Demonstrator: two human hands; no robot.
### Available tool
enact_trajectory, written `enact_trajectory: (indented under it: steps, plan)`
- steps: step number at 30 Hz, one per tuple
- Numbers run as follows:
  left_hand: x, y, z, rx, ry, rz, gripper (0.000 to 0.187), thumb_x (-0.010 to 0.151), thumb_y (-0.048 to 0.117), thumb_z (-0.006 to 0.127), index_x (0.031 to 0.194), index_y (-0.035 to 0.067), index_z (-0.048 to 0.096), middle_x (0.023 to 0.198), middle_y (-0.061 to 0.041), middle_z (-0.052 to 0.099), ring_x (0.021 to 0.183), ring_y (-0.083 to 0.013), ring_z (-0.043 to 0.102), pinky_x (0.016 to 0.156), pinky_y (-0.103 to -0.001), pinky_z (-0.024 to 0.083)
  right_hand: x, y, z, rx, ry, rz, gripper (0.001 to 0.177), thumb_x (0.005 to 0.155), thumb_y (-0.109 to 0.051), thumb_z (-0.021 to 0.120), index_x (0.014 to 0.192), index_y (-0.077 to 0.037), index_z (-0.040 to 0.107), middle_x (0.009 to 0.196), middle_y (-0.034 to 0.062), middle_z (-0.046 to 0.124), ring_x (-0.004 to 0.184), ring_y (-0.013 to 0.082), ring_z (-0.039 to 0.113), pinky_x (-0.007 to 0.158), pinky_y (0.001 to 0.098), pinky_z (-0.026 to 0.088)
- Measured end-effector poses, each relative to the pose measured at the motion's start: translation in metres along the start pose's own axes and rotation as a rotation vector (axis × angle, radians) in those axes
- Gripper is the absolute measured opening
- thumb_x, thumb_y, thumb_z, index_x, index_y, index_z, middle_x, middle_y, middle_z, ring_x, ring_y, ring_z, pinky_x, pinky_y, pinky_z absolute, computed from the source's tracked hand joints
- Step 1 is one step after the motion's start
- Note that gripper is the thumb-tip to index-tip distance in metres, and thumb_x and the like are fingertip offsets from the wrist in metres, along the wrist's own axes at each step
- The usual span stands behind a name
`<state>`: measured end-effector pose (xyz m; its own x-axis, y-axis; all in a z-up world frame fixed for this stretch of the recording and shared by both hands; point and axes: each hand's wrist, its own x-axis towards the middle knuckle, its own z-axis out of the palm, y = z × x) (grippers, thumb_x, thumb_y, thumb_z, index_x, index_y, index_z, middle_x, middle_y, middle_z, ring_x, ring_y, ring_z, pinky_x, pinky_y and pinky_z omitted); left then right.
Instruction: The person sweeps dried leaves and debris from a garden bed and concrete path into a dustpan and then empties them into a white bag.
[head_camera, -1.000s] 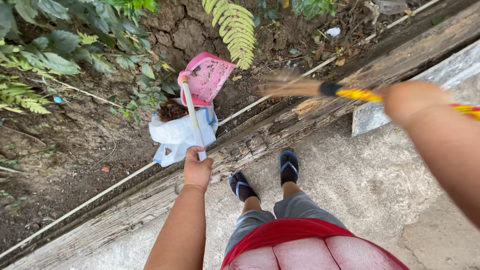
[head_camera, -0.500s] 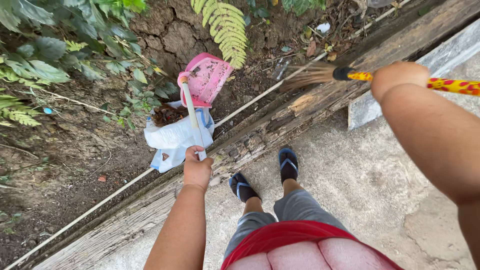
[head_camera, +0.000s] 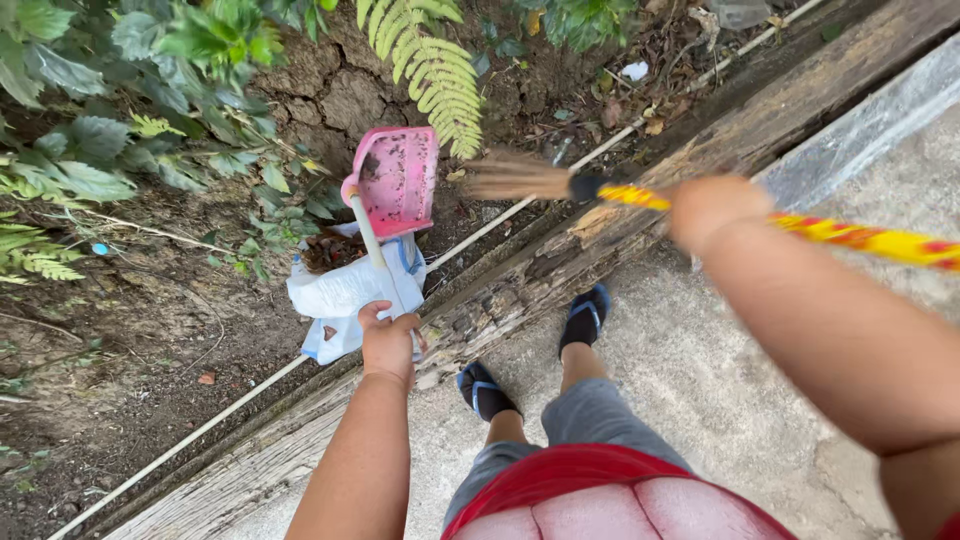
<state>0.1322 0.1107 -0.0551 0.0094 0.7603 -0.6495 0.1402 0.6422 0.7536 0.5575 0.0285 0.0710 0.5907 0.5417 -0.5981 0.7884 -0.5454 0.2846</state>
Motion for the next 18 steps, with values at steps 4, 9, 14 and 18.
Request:
enact_trajectory:
  steps: [4, 9, 14, 18]
  plan:
    - [0.001, 0.024, 0.028, -0.186, 0.03, -0.126, 0.061, 0.083, -0.004, 0.063, 0.134, 0.014, 0.034, 0.085, -0.017, 0.06, 0.056, -0.0237, 0.052, 0.05, -0.042, 0.044, 0.053, -0.059, 0.055, 0.09, 0.038, -0.186, 0.04, 0.107, -0.029, 0.041, 0.134, -0.019, 0.068, 0.138, 0.0146, 0.064, 0.121, 0.0331, 0.066, 0.096, 0.0471, 0.055]
    - [0.015, 0.043, 0.063, -0.311, 0.098, -0.247, 0.066, 0.08, -0.004, 0.06, 0.138, 0.017, 0.038, 0.082, -0.012, 0.059, 0.057, -0.0193, 0.051, 0.052, -0.038, 0.042, 0.142, -0.011, 0.076, 0.031, -0.019, -0.026, 0.04, 0.106, -0.029, 0.043, 0.133, -0.016, 0.07, 0.141, 0.0132, 0.062, 0.122, 0.0324, 0.066, 0.097, 0.0485, 0.054]
    - [0.034, 0.04, 0.096, -0.358, 0.124, -0.298, 0.068, 0.079, -0.007, 0.059, 0.139, 0.015, 0.038, 0.083, -0.01, 0.062, 0.057, -0.0182, 0.051, 0.054, -0.039, 0.045, 0.178, 0.127, 0.04, -0.099, 0.064, 0.199, 0.037, 0.106, -0.025, 0.048, 0.131, -0.018, 0.074, 0.131, 0.0111, 0.072, 0.116, 0.0307, 0.072, 0.09, 0.0456, 0.059]
    - [0.052, 0.036, 0.118, -0.452, 0.137, -0.371, 0.058, 0.08, -0.008, 0.059, 0.13, 0.018, 0.043, 0.079, -0.01, 0.061, 0.057, -0.0193, 0.049, 0.054, -0.038, 0.041, 0.156, 0.191, -0.015, -0.129, -0.005, 0.322, 0.033, 0.102, -0.025, 0.054, 0.129, -0.024, 0.074, 0.12, 0.0092, 0.075, 0.107, 0.0307, 0.074, 0.084, 0.0454, 0.058]
